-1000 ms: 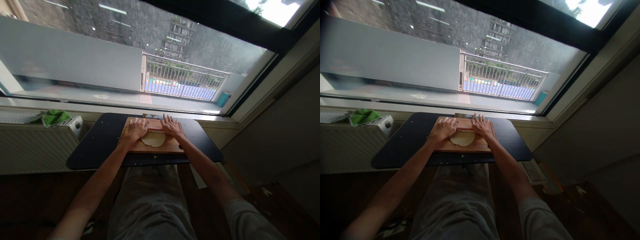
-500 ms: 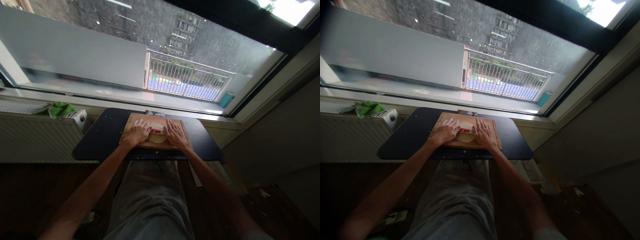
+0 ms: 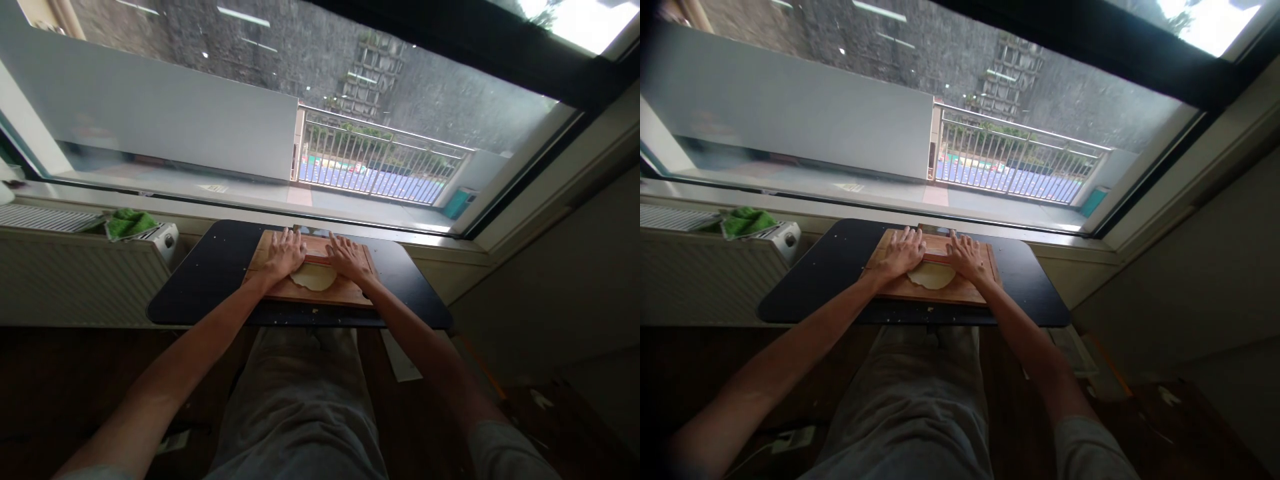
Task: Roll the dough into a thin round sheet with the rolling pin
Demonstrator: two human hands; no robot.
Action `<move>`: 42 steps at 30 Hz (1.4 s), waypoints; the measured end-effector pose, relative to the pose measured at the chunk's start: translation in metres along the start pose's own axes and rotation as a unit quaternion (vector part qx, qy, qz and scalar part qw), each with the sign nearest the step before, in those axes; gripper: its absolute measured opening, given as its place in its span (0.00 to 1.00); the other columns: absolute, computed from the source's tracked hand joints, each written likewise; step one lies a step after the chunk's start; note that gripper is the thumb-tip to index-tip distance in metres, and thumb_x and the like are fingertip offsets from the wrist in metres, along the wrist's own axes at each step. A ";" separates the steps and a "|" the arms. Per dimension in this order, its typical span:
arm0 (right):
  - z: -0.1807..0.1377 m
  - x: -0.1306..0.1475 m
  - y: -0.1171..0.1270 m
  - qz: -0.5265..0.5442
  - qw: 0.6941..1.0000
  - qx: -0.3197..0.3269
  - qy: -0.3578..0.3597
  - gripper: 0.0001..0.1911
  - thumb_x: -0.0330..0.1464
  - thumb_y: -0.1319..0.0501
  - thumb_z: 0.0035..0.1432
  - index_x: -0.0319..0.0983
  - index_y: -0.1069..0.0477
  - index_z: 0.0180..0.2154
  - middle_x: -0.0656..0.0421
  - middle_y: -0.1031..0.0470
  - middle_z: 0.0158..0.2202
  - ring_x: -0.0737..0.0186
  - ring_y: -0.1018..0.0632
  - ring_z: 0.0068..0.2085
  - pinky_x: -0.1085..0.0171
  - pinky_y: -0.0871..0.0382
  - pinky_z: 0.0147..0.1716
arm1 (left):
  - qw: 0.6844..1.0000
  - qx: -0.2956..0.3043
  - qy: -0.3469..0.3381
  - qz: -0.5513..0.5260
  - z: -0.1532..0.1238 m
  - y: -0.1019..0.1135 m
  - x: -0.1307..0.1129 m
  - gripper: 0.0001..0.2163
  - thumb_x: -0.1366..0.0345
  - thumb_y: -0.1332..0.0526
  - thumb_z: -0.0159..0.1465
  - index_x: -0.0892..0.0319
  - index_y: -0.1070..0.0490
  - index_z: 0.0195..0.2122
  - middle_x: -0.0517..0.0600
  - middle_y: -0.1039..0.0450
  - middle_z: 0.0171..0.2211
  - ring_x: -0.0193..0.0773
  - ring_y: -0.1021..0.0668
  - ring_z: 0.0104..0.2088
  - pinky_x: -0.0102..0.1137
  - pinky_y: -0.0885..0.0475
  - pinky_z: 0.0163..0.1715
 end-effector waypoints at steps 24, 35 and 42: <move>-0.006 0.057 -0.023 0.014 1.000 0.013 0.016 0.36 0.42 0.61 0.83 0.39 0.54 0.84 0.52 0.49 0.84 0.50 0.51 0.84 0.41 0.57 0.81 | 0.990 -0.041 0.048 -0.124 -0.029 0.023 0.075 0.32 0.55 0.61 0.83 0.66 0.56 0.84 0.69 0.46 0.81 0.57 0.43 0.82 0.54 0.40 0.78; 0.015 0.055 -0.018 0.023 0.994 0.066 0.078 0.33 0.42 0.58 0.83 0.48 0.50 0.83 0.55 0.52 0.85 0.41 0.50 0.84 0.34 0.53 0.79 | 0.996 -0.009 0.000 -0.090 -0.009 0.029 0.058 0.29 0.56 0.59 0.83 0.59 0.43 0.80 0.64 0.53 0.84 0.58 0.47 0.83 0.57 0.44 0.78; -0.019 0.070 -0.023 0.030 0.999 -0.012 0.020 0.35 0.42 0.59 0.83 0.46 0.54 0.84 0.54 0.43 0.83 0.47 0.46 0.83 0.37 0.55 0.80 | 0.996 -0.011 -0.045 -0.071 0.009 0.039 0.049 0.29 0.49 0.56 0.83 0.57 0.39 0.78 0.63 0.51 0.83 0.60 0.47 0.83 0.56 0.44 0.79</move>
Point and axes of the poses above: each hand's wrist, its own z-axis towards the middle knuckle, its own y-axis out of the back of the hand, x = y × z, the point moved 4 cm from there along z, towards the middle knuckle
